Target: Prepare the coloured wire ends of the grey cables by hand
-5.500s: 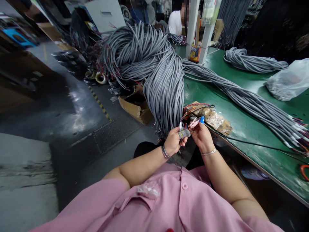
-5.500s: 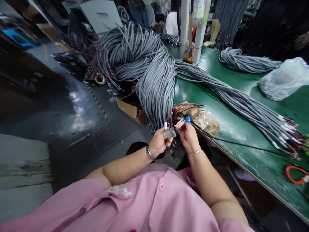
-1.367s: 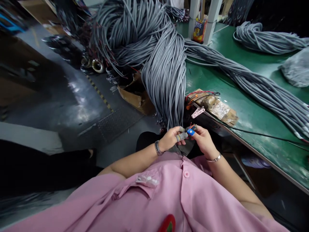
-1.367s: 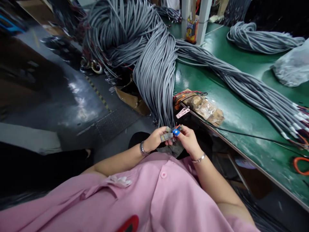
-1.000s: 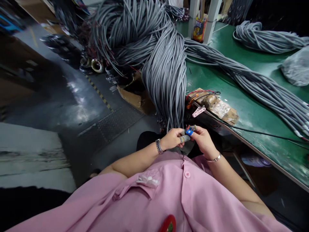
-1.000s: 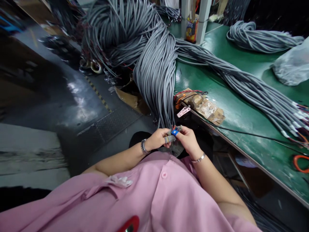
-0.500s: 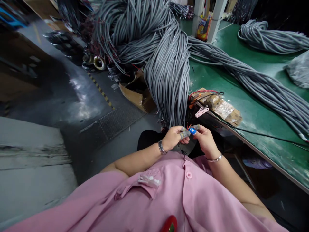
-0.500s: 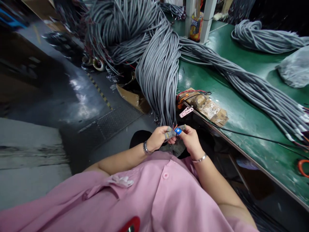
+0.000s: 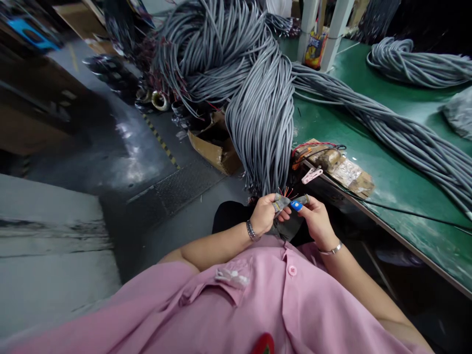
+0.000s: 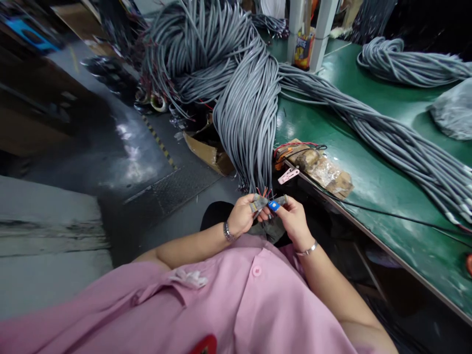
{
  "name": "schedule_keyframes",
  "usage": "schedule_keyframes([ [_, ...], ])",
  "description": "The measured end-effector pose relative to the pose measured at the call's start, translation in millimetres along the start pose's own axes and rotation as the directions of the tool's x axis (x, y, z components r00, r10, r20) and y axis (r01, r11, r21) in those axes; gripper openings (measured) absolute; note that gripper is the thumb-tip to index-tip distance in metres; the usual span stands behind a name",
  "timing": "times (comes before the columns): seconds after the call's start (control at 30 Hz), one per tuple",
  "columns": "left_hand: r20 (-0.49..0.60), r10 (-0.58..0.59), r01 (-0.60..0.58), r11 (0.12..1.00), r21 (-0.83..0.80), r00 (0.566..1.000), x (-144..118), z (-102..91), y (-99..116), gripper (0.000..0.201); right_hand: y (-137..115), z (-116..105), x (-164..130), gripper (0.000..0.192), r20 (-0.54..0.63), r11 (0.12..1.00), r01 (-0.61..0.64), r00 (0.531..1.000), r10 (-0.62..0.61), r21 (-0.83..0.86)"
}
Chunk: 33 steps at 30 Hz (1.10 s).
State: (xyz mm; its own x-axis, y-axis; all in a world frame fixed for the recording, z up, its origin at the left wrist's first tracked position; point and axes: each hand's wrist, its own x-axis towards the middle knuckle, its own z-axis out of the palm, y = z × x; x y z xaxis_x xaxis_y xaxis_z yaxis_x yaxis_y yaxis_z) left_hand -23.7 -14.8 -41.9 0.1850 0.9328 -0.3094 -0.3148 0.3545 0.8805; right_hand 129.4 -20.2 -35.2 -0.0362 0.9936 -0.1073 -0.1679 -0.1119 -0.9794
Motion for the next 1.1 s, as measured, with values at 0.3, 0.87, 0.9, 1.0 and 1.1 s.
schedule_keyframes([
  [0.3,0.053,0.076,-0.080,0.994,0.077,0.996,-3,1.1,24,0.022,-4,-21,2,0.027,0.116,0.986,-0.066,0.992,0.048,0.152],
  [0.87,0.464,-0.151,0.167,0.986,0.006,0.873,34,15.2,38,0.030,-22,-6,55,0.038,-0.008,0.824,-0.050,0.998,0.066,0.564],
  [0.9,0.473,-0.155,0.174,0.985,0.003,0.867,37,14.9,39,0.030,-22,-5,56,0.037,-0.022,0.818,-0.033,0.998,0.056,0.574],
  [1.0,0.487,-0.164,0.190,0.982,-0.003,0.858,42,14.3,39,0.028,-25,0,57,0.034,-0.074,0.814,0.020,0.997,0.029,0.581],
  [1.1,0.483,-0.177,0.206,0.979,-0.007,0.858,46,14.2,38,0.029,-27,5,59,0.035,-0.144,0.823,0.075,0.989,0.009,0.564],
])
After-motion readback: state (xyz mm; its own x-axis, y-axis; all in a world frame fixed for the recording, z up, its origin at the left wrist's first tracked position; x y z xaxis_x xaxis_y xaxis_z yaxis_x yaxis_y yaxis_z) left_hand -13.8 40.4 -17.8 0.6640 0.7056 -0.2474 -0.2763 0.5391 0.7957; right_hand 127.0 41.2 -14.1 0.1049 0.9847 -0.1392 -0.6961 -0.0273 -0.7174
